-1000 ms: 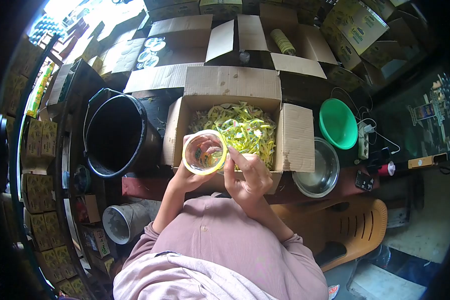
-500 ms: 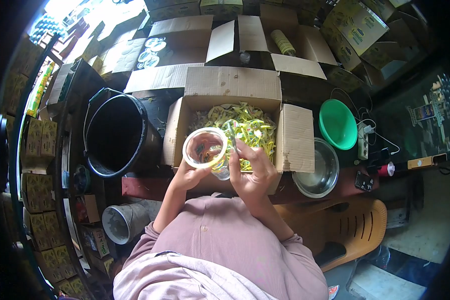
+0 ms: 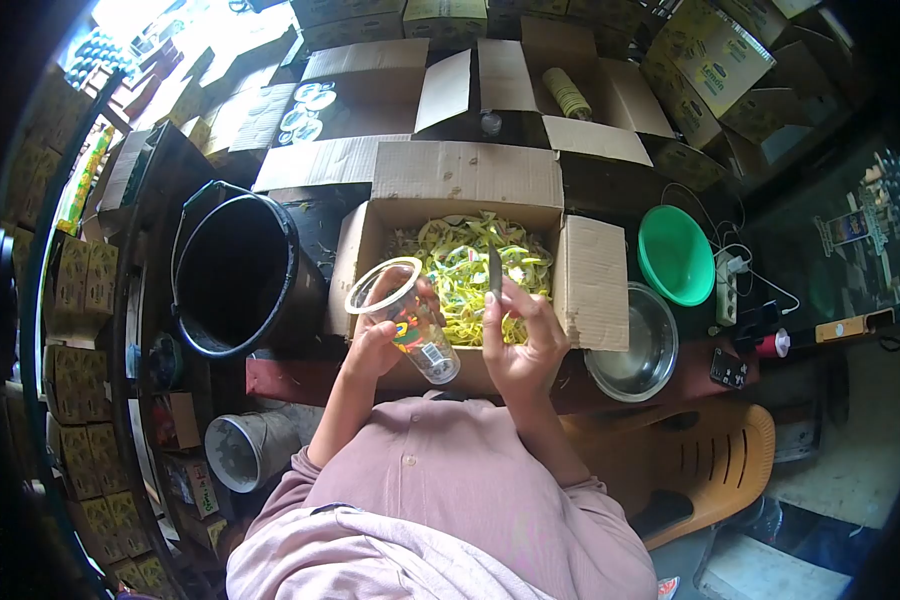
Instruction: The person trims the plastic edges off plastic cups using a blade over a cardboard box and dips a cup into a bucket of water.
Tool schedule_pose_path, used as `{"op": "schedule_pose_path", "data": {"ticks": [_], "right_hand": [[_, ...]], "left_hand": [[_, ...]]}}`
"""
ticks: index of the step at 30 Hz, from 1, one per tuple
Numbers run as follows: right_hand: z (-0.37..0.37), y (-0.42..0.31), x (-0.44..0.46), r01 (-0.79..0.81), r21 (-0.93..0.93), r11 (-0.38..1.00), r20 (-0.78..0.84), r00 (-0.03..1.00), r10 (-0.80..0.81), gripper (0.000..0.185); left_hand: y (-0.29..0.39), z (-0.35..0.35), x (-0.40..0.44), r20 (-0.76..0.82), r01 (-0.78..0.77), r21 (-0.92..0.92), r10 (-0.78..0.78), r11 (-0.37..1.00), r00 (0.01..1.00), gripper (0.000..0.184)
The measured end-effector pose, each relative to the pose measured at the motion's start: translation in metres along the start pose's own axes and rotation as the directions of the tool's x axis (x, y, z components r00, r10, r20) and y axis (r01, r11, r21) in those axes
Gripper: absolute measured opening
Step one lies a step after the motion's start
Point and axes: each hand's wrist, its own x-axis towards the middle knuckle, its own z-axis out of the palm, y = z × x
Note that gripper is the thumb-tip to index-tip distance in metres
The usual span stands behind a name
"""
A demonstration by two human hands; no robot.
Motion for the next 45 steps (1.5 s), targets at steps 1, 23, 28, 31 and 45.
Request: {"op": "schedule_pose_path", "data": {"ticks": [1, 23, 28, 31, 45], "right_hand": [[0.000, 0.005, -0.002, -0.054, 0.042, 0.998, -0.008, 0.998, 0.055, 0.024], [-0.044, 0.093, -0.001, -0.372, -0.219, 0.902, 0.501, 0.750, 0.432, 0.026], [-0.083, 0.150, -0.027, -0.451, 0.068, 0.890, 0.161, 0.885, 0.436, 0.029], [-0.135, 0.190, -0.037, -0.475, -0.045, 0.879, -0.230, 0.861, 0.453, 0.029], [-0.169, 0.351, -0.100, -0.551, -0.495, 0.673, 0.001, 0.774, 0.634, 0.049]], "left_hand": [[0.000, 0.000, 0.001, 0.007, 0.002, -0.019, -0.002, 1.000, 1.000, 0.066], [-0.016, 0.021, -0.008, 0.067, 0.045, -0.347, -0.023, 0.937, 0.998, 0.070], [-0.031, 0.035, -0.013, 0.011, 0.028, -0.292, -0.026, 0.956, 1.000, 0.067], [-0.040, 0.046, -0.018, -0.048, 0.002, -0.220, -0.013, 0.976, 0.999, 0.065], [-0.095, 0.075, -0.045, -0.097, -0.031, -0.226, 0.010, 0.974, 0.995, 0.066]]}}
